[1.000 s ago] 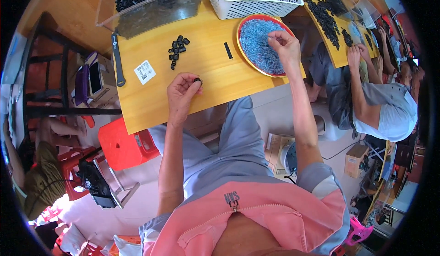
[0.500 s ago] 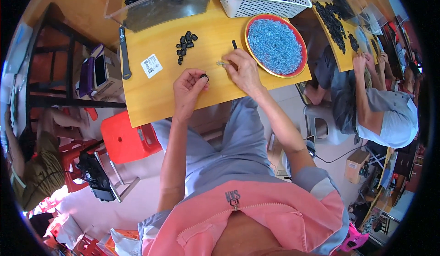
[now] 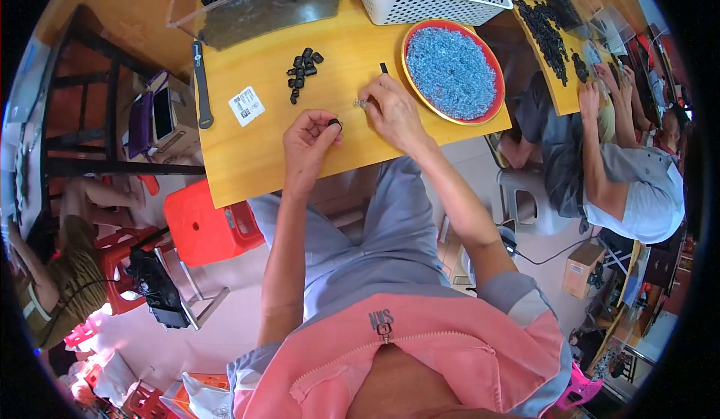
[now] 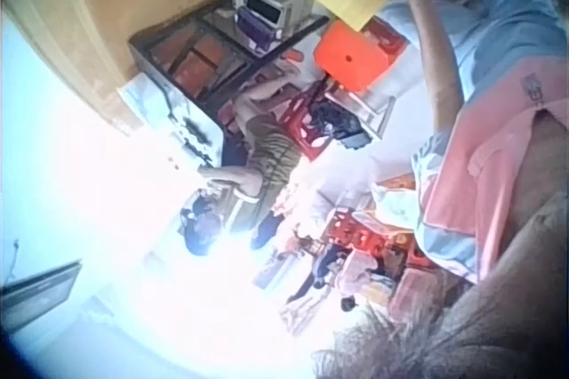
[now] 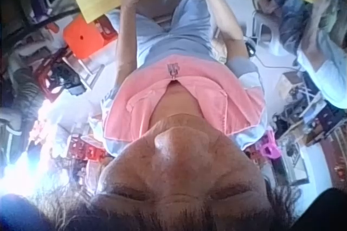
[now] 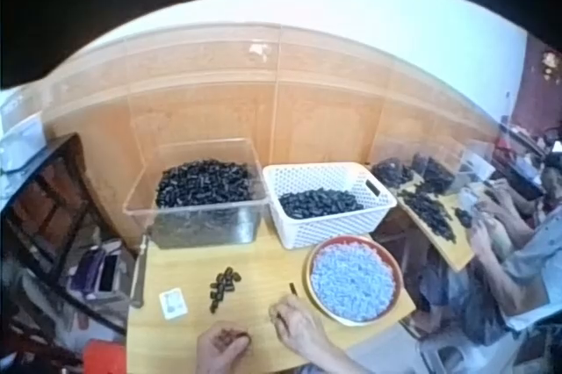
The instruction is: The person assembles small blue pins into black plastic parts by hand, taking the pins from a plastic bin and inserting them into the housings.
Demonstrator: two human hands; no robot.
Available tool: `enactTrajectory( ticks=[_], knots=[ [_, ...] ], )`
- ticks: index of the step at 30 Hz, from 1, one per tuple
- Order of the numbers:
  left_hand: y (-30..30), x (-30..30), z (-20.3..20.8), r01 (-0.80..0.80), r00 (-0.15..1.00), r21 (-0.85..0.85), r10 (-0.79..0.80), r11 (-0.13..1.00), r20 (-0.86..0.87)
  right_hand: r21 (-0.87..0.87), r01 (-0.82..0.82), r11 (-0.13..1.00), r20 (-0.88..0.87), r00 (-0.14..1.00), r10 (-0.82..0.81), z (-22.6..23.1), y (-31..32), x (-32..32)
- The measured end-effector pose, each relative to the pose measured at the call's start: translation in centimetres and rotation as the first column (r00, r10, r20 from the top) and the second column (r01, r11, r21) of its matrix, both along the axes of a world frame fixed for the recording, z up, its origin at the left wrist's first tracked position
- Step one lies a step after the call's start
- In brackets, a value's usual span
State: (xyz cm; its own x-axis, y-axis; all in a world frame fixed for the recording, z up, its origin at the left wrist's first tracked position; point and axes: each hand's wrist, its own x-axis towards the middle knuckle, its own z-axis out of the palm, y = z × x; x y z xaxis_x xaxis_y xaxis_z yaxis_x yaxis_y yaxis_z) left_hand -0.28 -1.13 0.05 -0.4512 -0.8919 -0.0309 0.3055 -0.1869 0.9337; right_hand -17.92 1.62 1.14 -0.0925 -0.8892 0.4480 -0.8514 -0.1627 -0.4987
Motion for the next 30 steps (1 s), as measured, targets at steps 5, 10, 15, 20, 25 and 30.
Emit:
enactTrajectory(
  ticks=[5, 10, 15, 20, 25, 30],
  knots=[
    [0.1, 0.1, 0.0, -0.002, 1.0, -0.004, 0.002, 1.0, 0.006, -0.039, 0.11, 0.993, 0.294, 0.951, -0.094, 3.2, 0.4, 0.2],
    [0.0, 0.1, 0.0, -0.015, 1.0, -0.031, 0.015, 0.999, 0.021, -0.047, 0.086, 0.995, 0.251, 0.965, -0.072, 1.6, 0.7, 0.0],
    [0.4, 0.0, 0.2, -0.012, 0.999, -0.011, 0.013, 1.0, 0.043, 0.054, 0.111, 0.992, 0.241, 0.963, -0.121, -0.2, 1.6, 0.1],
    [0.0, 0.2, 0.1, -0.016, 0.999, -0.009, 0.017, 1.0, 0.04, 0.073, 0.114, 0.991, 0.31, 0.942, -0.131, -0.3, 1.2, 0.3],
    [0.1, 0.0, 0.0, -0.006, 1.0, -0.017, 0.006, 1.0, 0.015, -0.025, 0.129, 0.991, 0.205, 0.971, -0.121, 0.6, -2.1, -0.2],
    [0.1, -0.1, -0.1, 0.005, 1.0, -0.009, -0.005, 1.0, 0.002, 0.026, -0.189, 0.982, -0.079, 0.978, 0.191, -0.3, -7.8, -0.7]
  ],
)
